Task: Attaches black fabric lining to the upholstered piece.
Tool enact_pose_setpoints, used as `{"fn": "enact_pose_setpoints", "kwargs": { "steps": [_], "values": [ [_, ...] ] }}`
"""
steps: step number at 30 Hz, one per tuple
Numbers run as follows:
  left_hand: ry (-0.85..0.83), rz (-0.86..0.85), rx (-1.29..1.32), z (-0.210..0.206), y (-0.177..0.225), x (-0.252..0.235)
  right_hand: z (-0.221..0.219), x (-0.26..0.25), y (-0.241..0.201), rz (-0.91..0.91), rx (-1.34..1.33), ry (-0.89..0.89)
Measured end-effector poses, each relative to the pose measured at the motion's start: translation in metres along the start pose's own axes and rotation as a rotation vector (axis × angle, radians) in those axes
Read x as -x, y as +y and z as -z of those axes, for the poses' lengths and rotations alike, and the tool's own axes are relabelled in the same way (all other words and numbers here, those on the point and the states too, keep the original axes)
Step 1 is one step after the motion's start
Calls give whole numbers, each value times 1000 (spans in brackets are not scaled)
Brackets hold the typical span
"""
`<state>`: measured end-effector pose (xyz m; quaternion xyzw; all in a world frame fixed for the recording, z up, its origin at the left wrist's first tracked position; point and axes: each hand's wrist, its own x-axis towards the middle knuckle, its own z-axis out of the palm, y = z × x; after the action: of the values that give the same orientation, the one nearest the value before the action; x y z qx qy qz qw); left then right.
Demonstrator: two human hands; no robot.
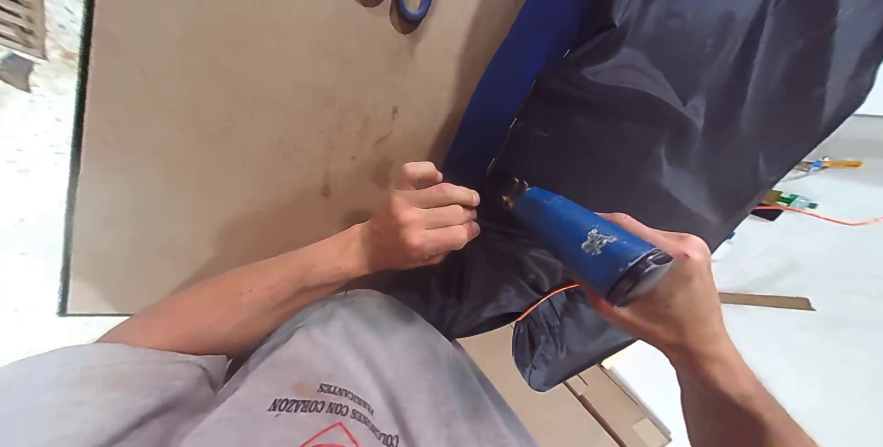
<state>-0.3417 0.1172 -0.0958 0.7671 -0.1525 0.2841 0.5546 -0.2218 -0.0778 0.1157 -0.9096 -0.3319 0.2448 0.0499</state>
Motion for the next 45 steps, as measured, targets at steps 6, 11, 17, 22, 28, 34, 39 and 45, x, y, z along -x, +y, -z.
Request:
{"fn": "enact_pose_setpoints", "kwargs": {
  "steps": [6, 11, 17, 22, 28, 34, 39, 45],
  "values": [
    [39, 38, -91, -1, 5, 5, -7, -1, -2, 19, -7, -34],
    [37, 43, -99, -1, 4, 5, -8, -1, -3, 26, -34, -42],
    [44, 42, -93, -2, 5, 6, -9, 5, -6, 15, -26, -1],
    [0, 13, -136, 2, 3, -1, 22, 109, 16, -252, -321, 319],
    [-194, -121, -314, 13, 18, -27, 1, 253, -19, -567, -395, 551],
    [-571, -480, -352, 4, 55, -19, -126, 352, -50, -771, -666, 775],
    [-359, -469, -71, 0, 68, -7, -243, 408, -74, -1003, -735, 906],
    [-208, -213, -123, -5, 69, 37, -298, 434, -101, -1213, -753, 923]
  ]
}}
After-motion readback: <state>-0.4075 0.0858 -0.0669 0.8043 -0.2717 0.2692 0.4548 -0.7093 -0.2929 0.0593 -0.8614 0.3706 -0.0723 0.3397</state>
